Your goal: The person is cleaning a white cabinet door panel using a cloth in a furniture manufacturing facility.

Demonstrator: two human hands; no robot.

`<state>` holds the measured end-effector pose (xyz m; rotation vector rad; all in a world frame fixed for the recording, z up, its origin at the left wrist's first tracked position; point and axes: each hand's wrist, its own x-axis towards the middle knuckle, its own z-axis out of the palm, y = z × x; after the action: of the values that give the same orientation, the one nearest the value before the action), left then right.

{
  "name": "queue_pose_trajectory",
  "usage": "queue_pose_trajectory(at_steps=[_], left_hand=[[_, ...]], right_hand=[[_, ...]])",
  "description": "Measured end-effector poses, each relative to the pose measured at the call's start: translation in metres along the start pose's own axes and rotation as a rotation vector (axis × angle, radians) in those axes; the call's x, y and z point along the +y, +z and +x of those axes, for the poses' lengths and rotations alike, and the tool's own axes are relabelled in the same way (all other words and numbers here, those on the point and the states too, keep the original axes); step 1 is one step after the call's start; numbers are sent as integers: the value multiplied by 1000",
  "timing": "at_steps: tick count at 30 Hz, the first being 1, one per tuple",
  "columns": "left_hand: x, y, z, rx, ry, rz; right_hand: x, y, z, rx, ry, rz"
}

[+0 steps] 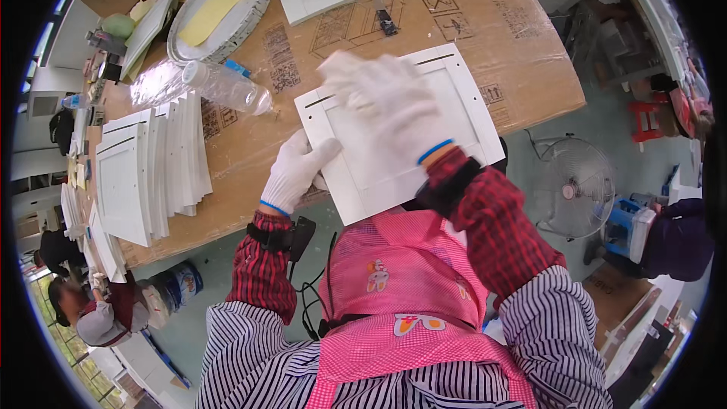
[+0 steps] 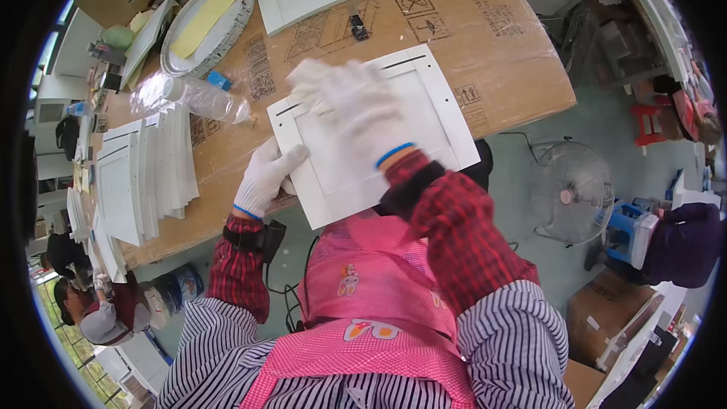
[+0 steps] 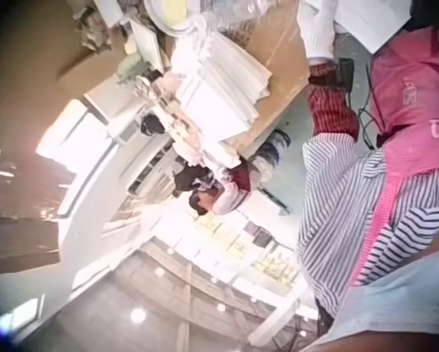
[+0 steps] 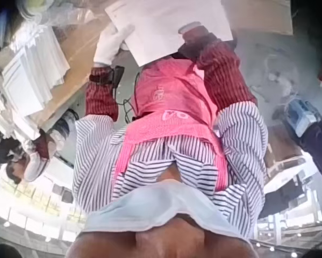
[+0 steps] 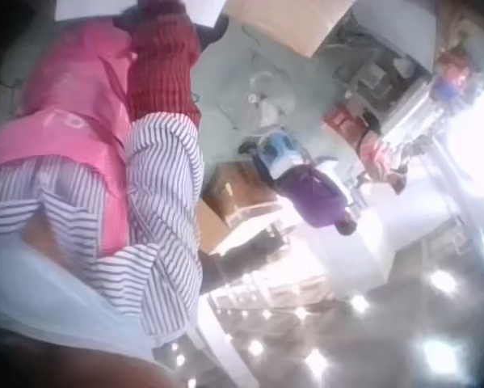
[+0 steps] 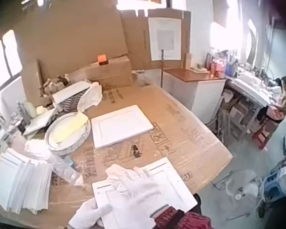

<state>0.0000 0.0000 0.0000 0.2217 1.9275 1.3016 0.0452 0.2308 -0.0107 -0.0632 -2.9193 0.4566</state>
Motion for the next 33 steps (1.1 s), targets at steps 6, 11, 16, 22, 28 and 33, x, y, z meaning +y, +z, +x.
queue_pose_trajectory(at_steps=[6, 11, 16, 22, 28, 33], left_hand=[[-3, -4, 15, -16, 4, -45], [-3, -2, 11, 50, -22, -78], [20, -4, 9, 113, -91, 254], [19, -8, 25, 316, 57, 941], [16, -10, 22, 308, -4, 780], [-1, -1, 20, 488, 64, 669]], right_hand=[[100, -39, -17, 232, 481, 95], [65, -41, -88, 161, 249, -264], [65, -92, -144, -248, 412, -178], [98, -70, -38, -92, 348, -195], [179, -68, 12, -89, 399, -346], [176, -87, 47, 243, 221, -471]])
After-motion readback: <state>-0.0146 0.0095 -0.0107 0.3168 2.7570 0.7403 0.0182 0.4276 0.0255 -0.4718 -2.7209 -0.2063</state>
